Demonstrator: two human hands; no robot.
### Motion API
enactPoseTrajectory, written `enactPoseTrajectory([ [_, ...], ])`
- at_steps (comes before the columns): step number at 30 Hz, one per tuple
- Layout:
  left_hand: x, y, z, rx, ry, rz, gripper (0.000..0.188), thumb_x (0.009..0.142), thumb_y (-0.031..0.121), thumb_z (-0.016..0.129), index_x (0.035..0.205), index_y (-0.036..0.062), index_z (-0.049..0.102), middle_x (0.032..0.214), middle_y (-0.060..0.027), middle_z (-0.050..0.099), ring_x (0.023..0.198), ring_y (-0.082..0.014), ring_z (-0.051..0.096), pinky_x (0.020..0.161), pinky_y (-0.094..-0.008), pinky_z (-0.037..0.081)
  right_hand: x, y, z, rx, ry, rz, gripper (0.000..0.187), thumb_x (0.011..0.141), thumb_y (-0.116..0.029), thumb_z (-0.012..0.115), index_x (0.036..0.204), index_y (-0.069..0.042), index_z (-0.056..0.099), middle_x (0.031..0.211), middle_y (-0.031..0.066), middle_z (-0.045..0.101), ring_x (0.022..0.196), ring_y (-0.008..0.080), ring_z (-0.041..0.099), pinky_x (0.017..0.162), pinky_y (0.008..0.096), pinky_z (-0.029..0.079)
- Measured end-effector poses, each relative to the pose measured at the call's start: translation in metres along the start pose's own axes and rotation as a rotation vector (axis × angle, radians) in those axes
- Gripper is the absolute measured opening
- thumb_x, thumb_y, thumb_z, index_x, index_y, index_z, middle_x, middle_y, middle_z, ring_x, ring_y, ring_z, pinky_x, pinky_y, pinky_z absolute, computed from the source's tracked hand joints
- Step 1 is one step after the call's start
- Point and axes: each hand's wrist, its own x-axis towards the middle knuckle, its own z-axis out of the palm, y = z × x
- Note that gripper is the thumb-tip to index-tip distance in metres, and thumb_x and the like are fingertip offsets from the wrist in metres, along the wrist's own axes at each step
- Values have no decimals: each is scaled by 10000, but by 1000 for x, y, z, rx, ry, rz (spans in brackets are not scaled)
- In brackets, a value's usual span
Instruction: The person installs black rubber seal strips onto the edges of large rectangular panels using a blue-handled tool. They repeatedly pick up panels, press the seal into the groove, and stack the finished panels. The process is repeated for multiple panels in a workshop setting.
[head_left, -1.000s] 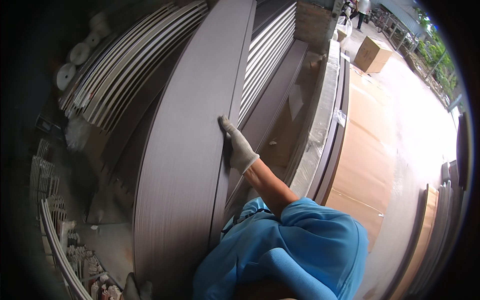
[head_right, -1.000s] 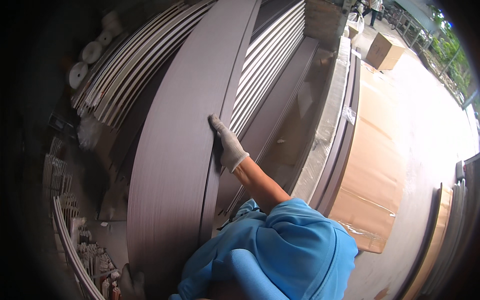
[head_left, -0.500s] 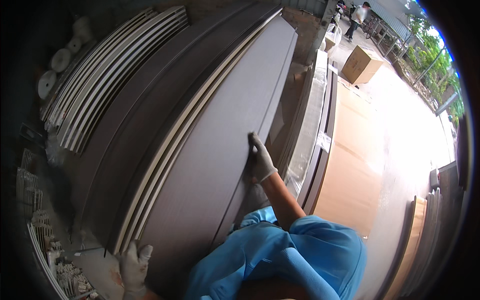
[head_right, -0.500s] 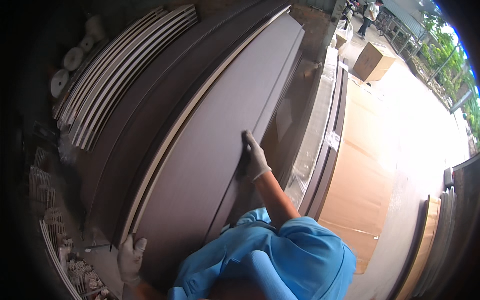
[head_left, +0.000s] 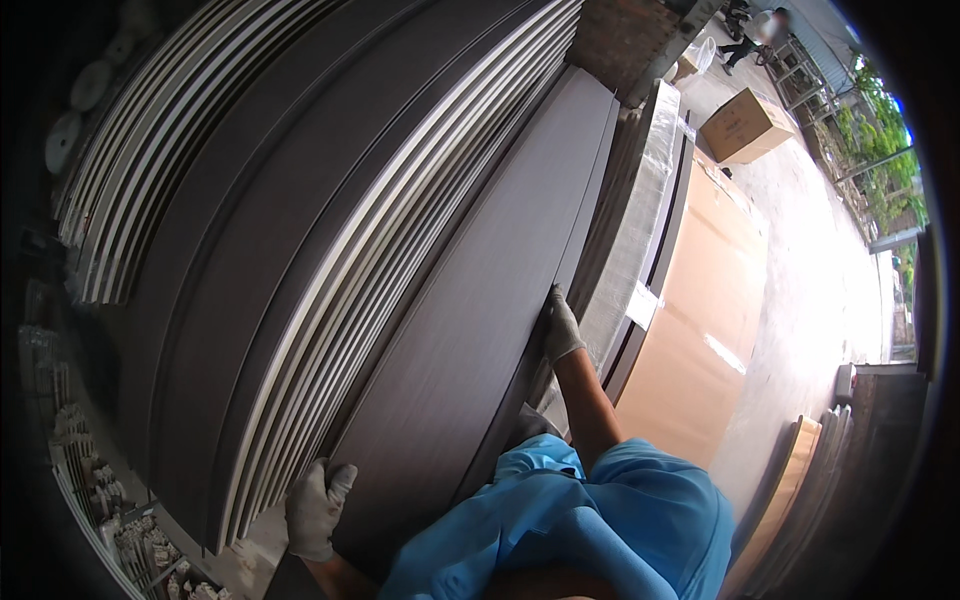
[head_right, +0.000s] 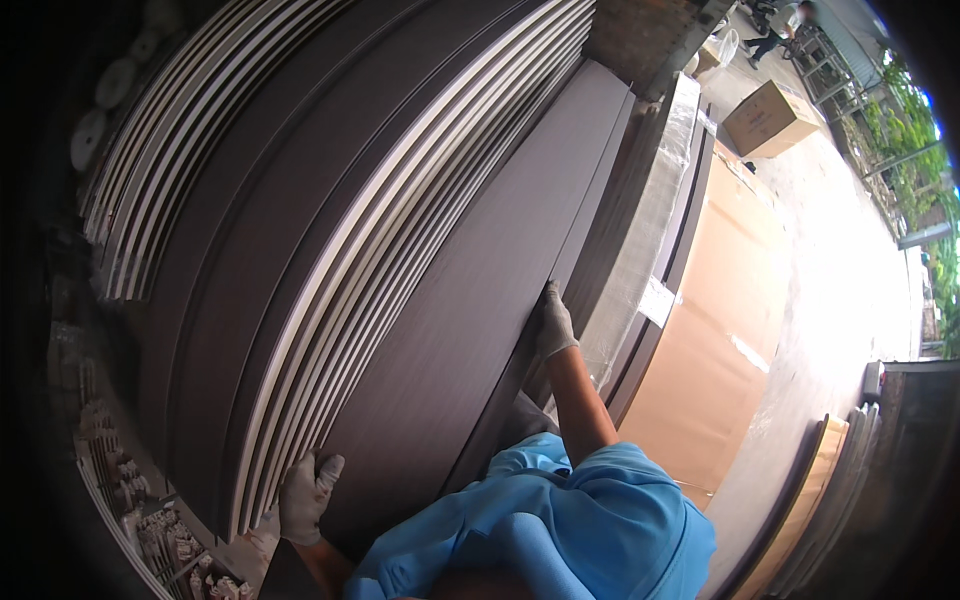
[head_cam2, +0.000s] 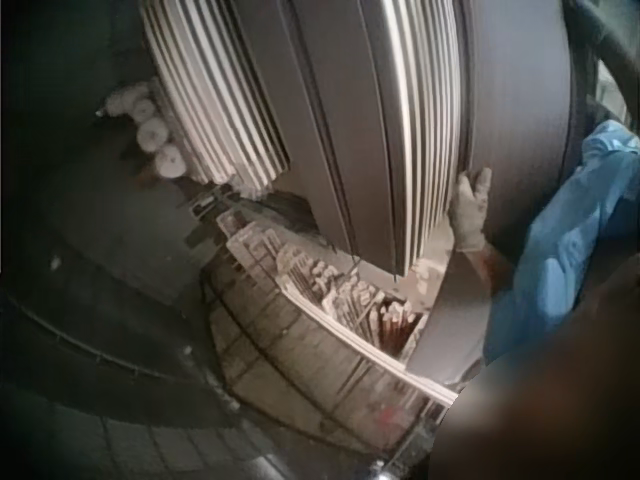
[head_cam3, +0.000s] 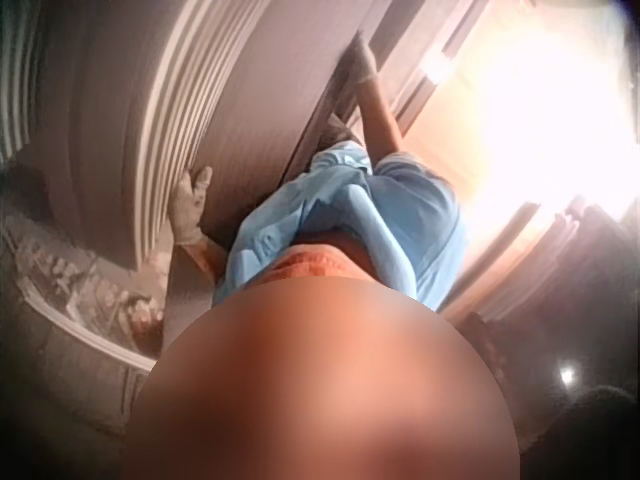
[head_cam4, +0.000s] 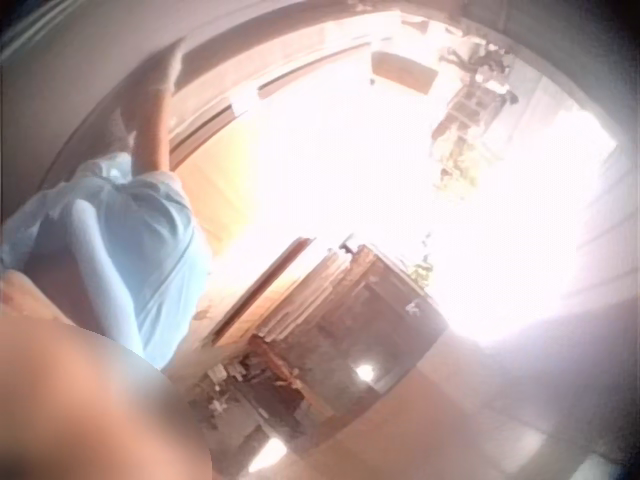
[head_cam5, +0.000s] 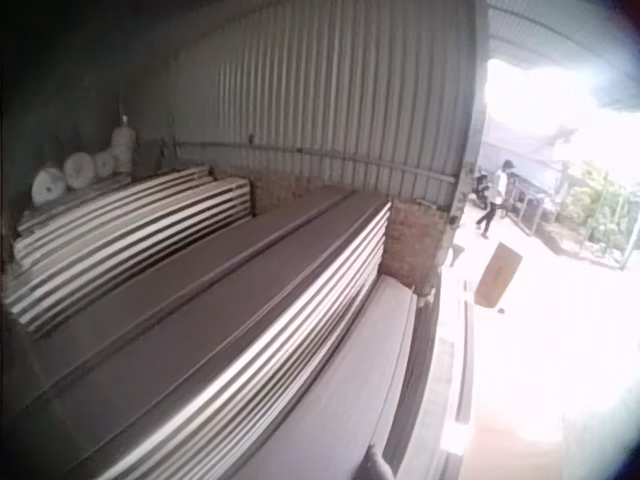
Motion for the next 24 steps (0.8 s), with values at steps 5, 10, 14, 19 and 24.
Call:
enactPoseTrajectory([
  [5,44,24,9,25,-83,-4,750,913,644,545,1142,-62,649,1018,-276,692,1003,-427,671,851,-489,529,58,-13,-5,-67,30,65,776,948,-603,568,1433,-5,469,1501,166,465,1375,289,438,1151,434,325],
  [10,95,48,34,-24,-100,17,812,919,677,509,1162,-86,639,1016,-287,694,994,-423,680,853,-475,543,132,-33,-16,-165,70,70,870,919,-644,582,1471,7,415,1583,178,340,1461,306,308,1186,469,242],
  [14,134,63,55,-39,-131,22,851,920,705,480,1190,-86,633,1034,-279,700,1003,-407,688,866,-457,550,179,-58,-18,-182,11,86,850,910,-632,604,1465,-14,424,1572,164,353,1451,312,309,1186,493,232],
  [19,189,82,78,-130,-223,-10,912,905,743,459,1197,-105,623,1039,-286,698,1021,-413,683,886,-462,543,234,-85,-11,-311,148,77,813,896,-597,653,1456,-44,450,1557,158,375,1429,315,339,1185,495,221],
  [24,233,99,93,-125,-181,55,955,887,777,439,1192,-107,629,1047,-300,691,1031,-419,679,896,-467,541,285,-95,-1,-326,138,75,879,880,-584,681,1485,-13,397,1585,188,320,1472,329,264,1196,507,185],
])
